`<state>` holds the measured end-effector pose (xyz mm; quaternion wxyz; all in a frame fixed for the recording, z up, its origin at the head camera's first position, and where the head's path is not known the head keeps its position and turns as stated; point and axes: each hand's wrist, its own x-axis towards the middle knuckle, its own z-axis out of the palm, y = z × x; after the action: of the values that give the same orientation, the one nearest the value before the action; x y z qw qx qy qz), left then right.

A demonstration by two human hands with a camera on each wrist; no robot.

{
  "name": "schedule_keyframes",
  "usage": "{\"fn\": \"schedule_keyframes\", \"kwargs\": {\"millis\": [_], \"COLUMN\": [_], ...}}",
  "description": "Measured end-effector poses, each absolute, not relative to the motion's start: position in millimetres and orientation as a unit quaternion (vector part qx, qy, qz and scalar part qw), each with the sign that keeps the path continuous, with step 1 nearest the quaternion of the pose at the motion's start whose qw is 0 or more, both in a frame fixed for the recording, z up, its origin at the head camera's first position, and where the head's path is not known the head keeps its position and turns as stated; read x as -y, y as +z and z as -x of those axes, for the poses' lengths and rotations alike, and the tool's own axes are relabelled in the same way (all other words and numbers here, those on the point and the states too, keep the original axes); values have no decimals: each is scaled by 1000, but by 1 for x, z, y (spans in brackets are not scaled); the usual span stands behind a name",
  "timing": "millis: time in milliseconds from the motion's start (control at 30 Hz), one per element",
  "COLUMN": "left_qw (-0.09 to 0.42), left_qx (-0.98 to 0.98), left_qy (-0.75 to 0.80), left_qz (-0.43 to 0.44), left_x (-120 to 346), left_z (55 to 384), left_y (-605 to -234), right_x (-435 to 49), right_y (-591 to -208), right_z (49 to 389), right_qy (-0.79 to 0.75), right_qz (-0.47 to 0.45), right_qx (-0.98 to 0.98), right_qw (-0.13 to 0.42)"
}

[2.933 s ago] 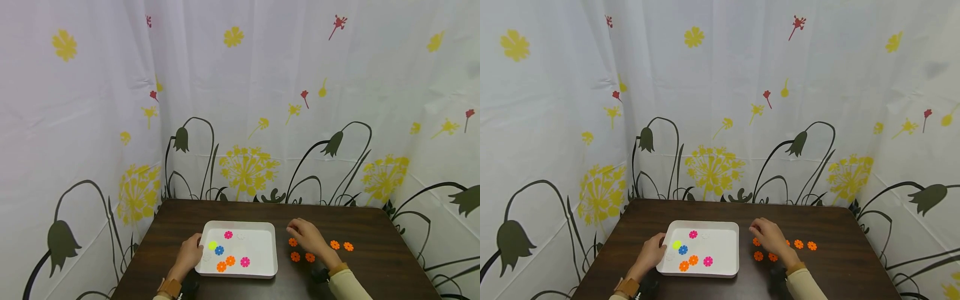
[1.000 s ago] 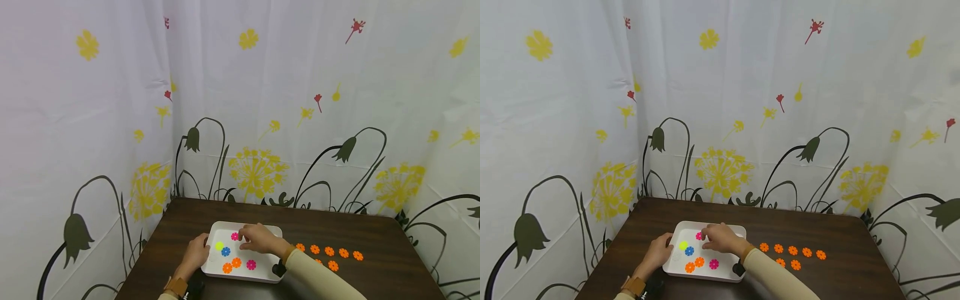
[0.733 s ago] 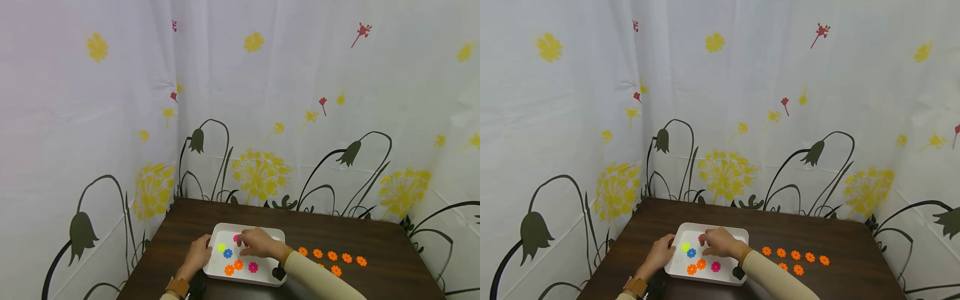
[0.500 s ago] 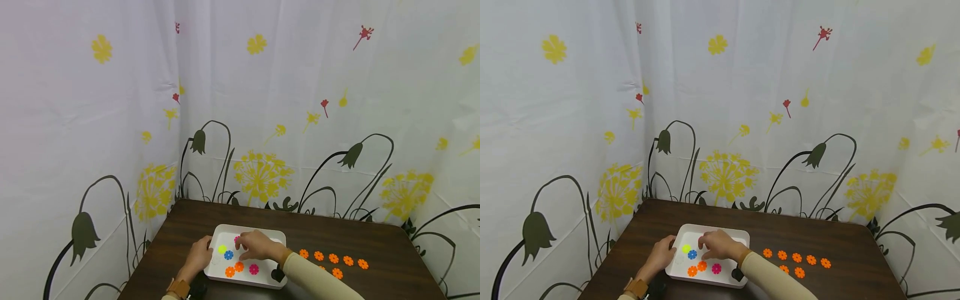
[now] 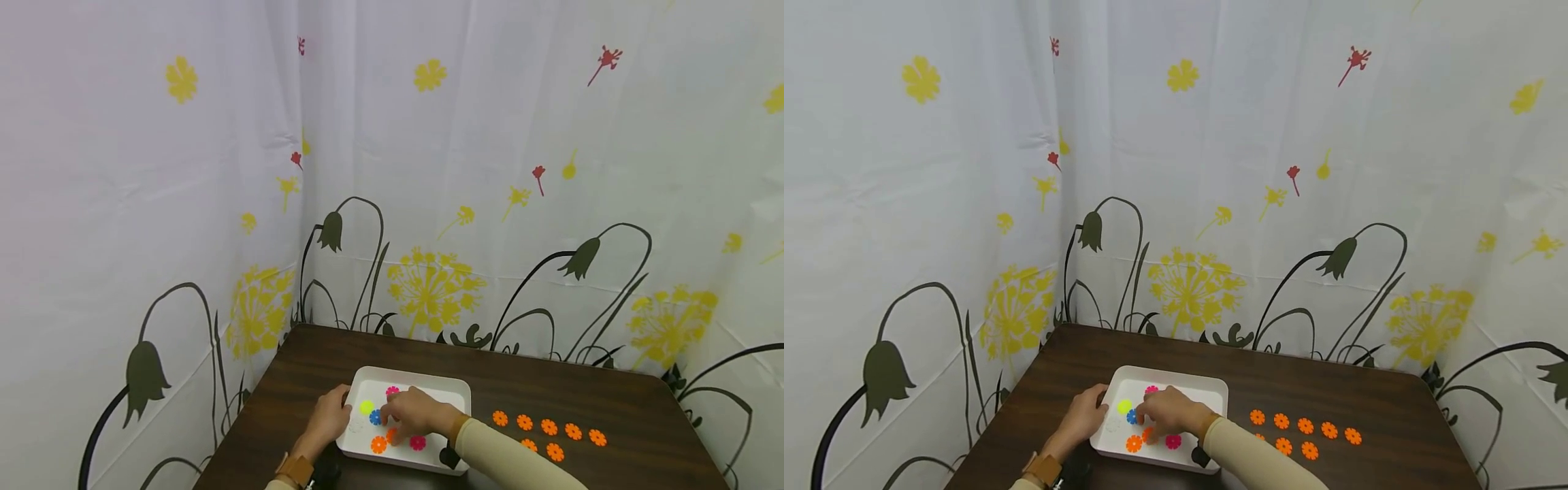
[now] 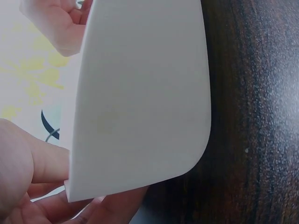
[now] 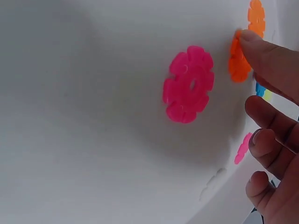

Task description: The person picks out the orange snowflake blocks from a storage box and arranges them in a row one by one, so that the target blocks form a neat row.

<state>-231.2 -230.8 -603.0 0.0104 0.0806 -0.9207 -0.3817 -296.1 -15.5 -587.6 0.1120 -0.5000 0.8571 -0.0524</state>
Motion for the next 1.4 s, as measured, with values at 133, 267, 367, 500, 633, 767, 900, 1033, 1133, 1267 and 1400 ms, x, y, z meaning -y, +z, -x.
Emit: {"fn": "schedule_keyframes", "kwargs": {"millis": [133, 267, 367, 500, 633, 767, 900, 1033, 1133, 1267, 1400], "left_qw": [10, 12, 23, 29, 26, 25, 24, 24, 22, 24, 25], "left_qx": [923, 924, 926, 928, 927, 926, 925, 925, 923, 924, 925], "left_qy": [-377, -374, -370, -366, -368, -371, -372, -373, -375, -375, -372], "left_qz": [-79, -79, -74, -67, -68, -69, -69, -75, -80, -75, -75], "left_x": [232, 233, 233, 233, 232, 232, 233, 233, 233, 234, 233], "left_z": [233, 232, 231, 230, 229, 229, 229, 230, 231, 231, 230], "left_y": [-604, -604, -604, -603, -601, -602, -602, -601, -601, -601, -602], "right_x": [17, 18, 18, 18, 17, 16, 15, 15, 16, 17, 17], "right_y": [-591, -592, -590, -588, -589, -588, -588, -589, -588, -588, -590], "right_z": [297, 296, 295, 293, 293, 293, 294, 295, 295, 293, 293], "right_qy": [-44, -41, -37, -32, -32, -35, -36, -34, -28, -16, -16], "right_qz": [508, 511, 516, 515, 513, 508, 505, 509, 508, 506, 501], "right_qx": [-854, -852, -850, -852, -853, -856, -858, -856, -857, -858, -861], "right_qw": [104, 105, 100, 91, 89, 89, 89, 88, 85, 85, 90]}}
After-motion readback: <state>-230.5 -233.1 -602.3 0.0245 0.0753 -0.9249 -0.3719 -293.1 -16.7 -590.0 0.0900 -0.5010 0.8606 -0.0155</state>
